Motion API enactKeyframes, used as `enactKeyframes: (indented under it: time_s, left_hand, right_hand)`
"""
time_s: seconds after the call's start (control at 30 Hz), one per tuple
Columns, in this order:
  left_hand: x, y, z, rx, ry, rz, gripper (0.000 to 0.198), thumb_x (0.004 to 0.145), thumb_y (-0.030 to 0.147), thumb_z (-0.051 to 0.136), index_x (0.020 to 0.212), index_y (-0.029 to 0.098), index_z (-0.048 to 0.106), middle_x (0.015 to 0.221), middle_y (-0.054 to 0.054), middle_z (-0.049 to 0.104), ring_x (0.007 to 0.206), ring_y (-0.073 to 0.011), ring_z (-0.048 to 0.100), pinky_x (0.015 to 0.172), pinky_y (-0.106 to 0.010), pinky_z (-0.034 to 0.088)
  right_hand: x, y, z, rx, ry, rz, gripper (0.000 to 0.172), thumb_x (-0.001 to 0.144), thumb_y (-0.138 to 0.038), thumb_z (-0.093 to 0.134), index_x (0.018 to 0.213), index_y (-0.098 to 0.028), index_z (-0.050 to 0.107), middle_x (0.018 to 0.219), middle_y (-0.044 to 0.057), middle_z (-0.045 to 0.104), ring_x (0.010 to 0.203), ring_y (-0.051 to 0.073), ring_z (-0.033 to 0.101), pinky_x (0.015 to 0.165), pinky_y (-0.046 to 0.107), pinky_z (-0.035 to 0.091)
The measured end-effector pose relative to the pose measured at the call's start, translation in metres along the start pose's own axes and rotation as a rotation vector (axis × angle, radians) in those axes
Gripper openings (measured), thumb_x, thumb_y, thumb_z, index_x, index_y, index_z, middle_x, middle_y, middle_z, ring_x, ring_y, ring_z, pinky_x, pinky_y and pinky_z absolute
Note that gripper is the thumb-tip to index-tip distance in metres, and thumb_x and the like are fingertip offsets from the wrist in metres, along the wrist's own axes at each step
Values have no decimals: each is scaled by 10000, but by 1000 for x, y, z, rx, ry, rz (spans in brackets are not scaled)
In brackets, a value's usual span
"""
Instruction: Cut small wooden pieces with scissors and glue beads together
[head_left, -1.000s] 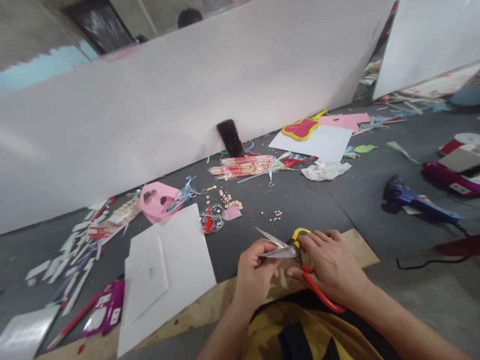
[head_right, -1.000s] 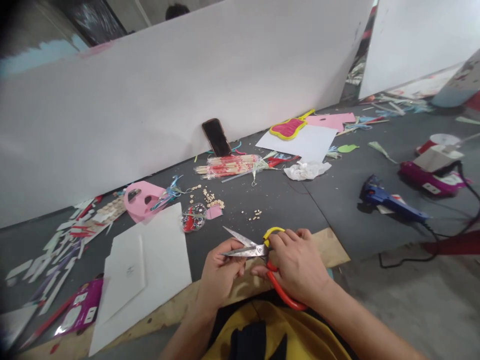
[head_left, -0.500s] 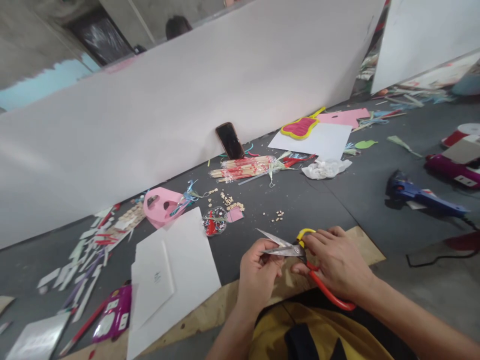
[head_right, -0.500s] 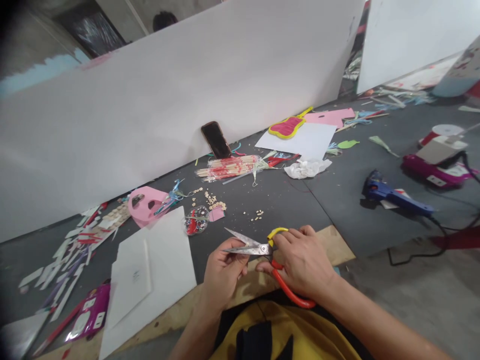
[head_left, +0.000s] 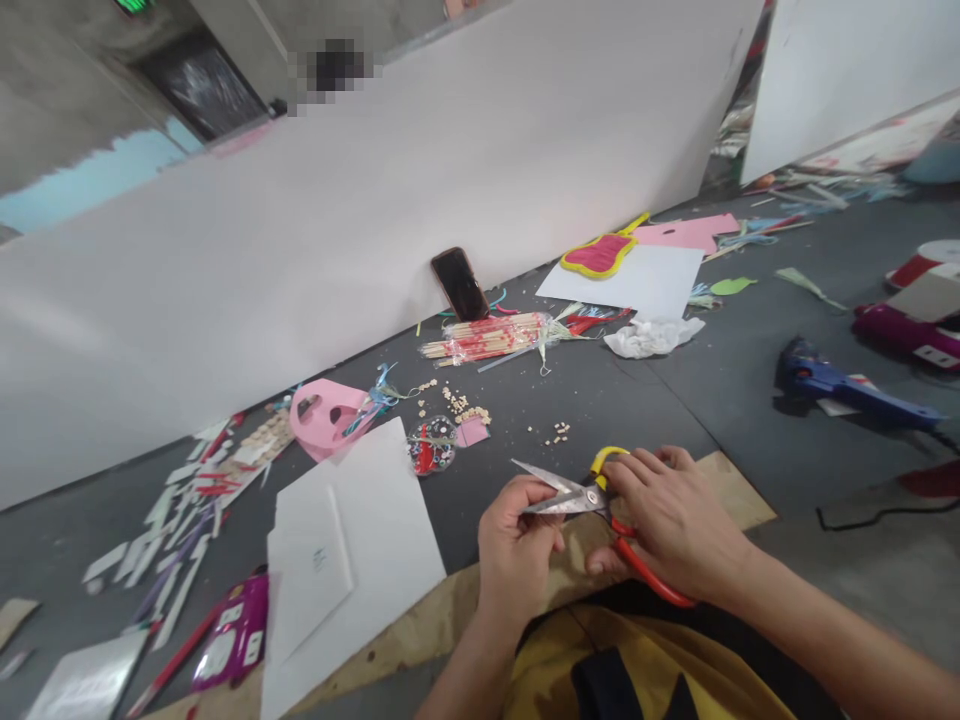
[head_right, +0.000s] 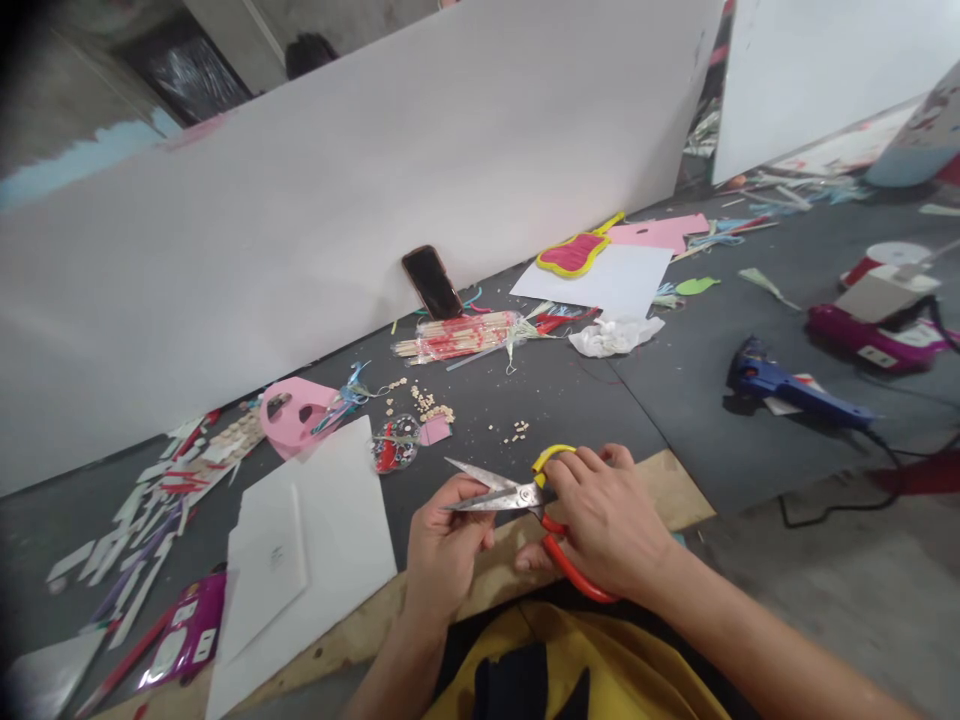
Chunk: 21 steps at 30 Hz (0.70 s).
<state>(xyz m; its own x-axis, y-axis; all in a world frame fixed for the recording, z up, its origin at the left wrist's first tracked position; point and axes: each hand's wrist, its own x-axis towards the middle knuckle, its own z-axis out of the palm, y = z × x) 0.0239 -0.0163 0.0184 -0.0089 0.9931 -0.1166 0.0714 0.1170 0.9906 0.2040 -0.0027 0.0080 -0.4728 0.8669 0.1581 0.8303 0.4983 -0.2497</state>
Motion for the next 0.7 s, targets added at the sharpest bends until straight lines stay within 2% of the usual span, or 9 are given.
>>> enactKeyframes:
  time_s: [0.3, 0.47, 0.7]
  left_hand:
    - [-2, -2, -1, 72, 17, 86, 87, 781, 172, 568, 716, 153, 622, 721, 9, 583, 435, -41, 472, 462, -174, 384]
    - [2, -6, -1, 8, -15, 62, 90, 788, 210, 596, 725, 152, 622, 721, 9, 569, 436, -40, 474, 451, -173, 382]
    - [2, -10, -1, -44, -3, 51, 154, 818, 288, 602, 747, 151, 610, 649, 30, 513, 432, -45, 468, 433, -170, 377]
  right_hand:
    - [2, 0, -2, -51, -13, 13, 434, 734, -457, 592, 1022, -138, 530, 1011, 138, 631, 923, 300, 541, 798, 422, 283]
    - [3, 0, -1, -72, -14, -1, 420, 783, -544, 542, 950, -158, 540, 897, 106, 645, 825, 281, 561, 768, 418, 275]
    - [2, 4, 0, -58, 7, -42, 381, 880, -540, 430, 785, -184, 523, 725, 60, 644, 668, 231, 577, 674, 365, 245]
